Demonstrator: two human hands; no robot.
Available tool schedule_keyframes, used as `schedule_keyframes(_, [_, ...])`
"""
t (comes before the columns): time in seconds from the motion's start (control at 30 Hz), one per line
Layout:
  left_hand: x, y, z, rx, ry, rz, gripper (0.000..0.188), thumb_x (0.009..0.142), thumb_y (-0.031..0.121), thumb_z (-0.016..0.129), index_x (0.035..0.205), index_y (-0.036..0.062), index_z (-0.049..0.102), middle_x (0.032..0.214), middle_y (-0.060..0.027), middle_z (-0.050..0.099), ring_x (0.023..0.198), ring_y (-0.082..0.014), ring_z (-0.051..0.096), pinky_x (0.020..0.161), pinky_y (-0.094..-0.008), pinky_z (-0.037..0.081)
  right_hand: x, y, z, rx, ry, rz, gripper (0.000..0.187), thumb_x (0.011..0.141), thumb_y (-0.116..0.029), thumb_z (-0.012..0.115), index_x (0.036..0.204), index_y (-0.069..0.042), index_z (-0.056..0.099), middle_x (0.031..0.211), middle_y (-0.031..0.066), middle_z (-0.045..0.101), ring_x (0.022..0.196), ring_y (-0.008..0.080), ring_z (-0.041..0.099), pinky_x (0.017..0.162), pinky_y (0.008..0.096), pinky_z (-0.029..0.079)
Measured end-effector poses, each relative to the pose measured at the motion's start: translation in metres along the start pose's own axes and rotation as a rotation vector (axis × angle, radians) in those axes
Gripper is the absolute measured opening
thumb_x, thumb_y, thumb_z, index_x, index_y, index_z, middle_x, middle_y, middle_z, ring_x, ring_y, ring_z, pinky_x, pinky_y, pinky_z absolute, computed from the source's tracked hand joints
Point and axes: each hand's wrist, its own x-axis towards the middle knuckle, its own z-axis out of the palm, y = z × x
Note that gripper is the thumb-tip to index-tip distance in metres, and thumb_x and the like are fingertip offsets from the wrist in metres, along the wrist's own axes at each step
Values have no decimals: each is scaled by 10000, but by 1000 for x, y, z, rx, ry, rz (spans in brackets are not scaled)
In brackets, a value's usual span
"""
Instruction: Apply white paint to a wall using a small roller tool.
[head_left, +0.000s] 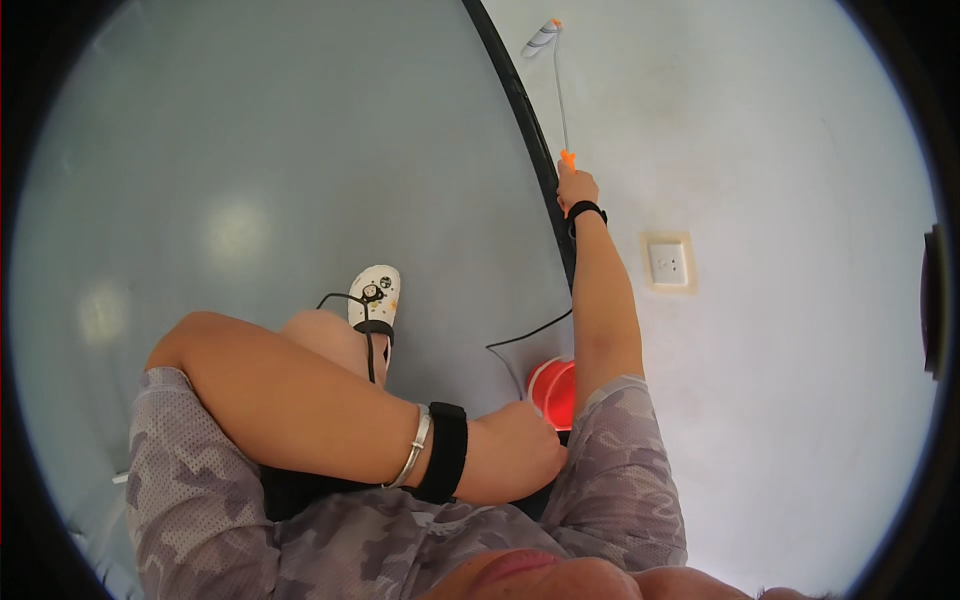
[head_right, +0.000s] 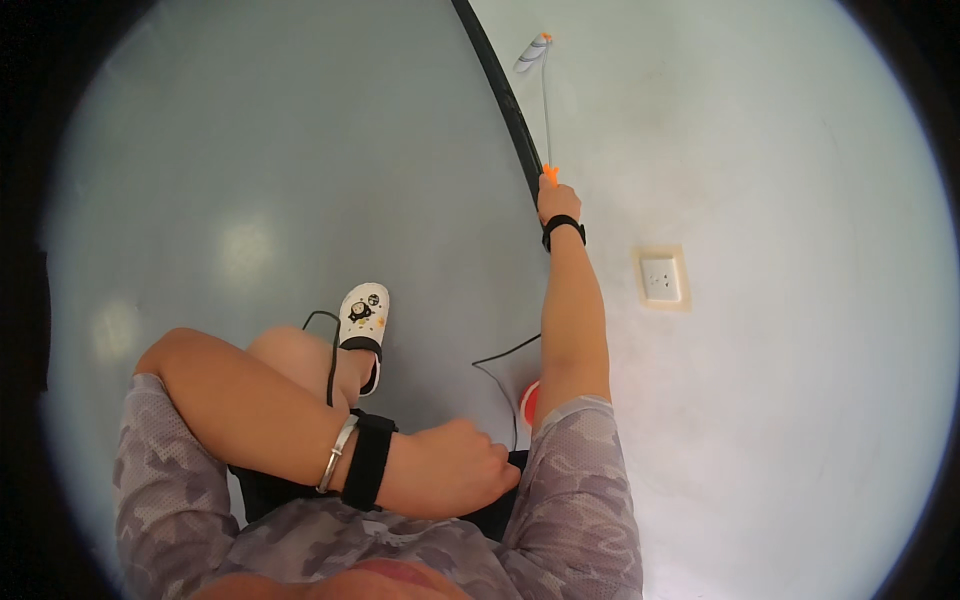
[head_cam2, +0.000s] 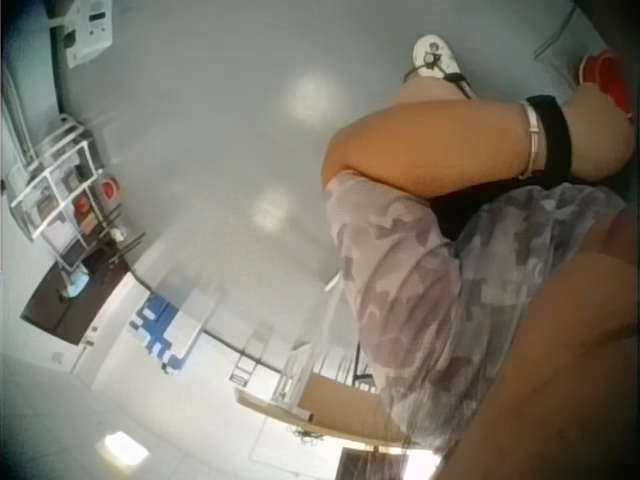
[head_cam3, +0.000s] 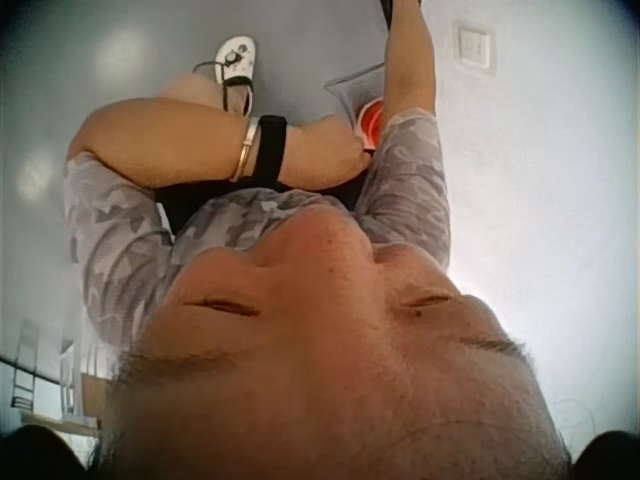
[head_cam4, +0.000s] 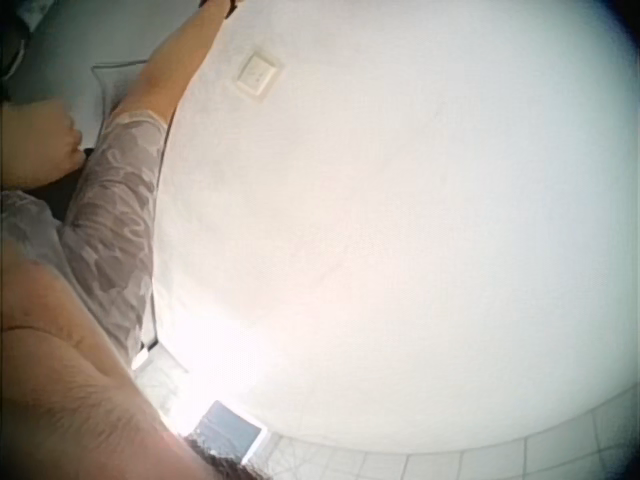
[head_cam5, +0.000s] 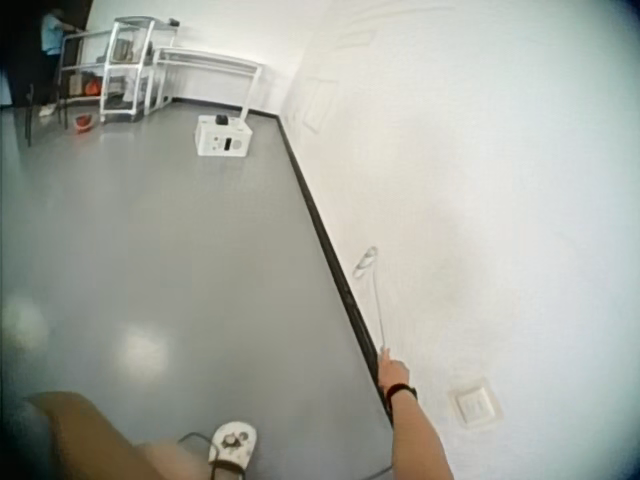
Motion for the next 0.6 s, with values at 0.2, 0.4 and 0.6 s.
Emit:
schedule_keyframes(0.2, [3, 5, 6, 42, -37, 14, 157, 740, 106, 575, 842, -12, 558, 748, -151, 608, 665, -292, 635, 549, -383, 503, 15, 79, 10, -145, 50, -2, 619, 889, -530, 406, 951, 38, 643, 873, 213, 665, 845, 357, 644, 769, 428, 493])
schedule_keyframes(0.4, [24, 1, 29, 132, -123, 15, 179, 755, 123, 565, 867, -17, 558, 737, -161, 612, 682, -305, 643, 544, -394, 499, -40, 166, -9, -272, -23, 33, 638, 891, -552, 382, 936, 24, 652, 976, 244, 638, 961, 416, 591, 848, 471, 460])
schedule_keyframes(0.6, [37, 0, 26, 230, -169, 32, 153, 758, 106, 558, 855, -11, 556, 732, -175, 630, 699, -322, 652, 587, -422, 503, -127, 270, -53, -462, 31, -115, 635, 905, -560, 370, 900, 9, 651, 916, 265, 637, 923, 427, 597, 825, 498, 454])
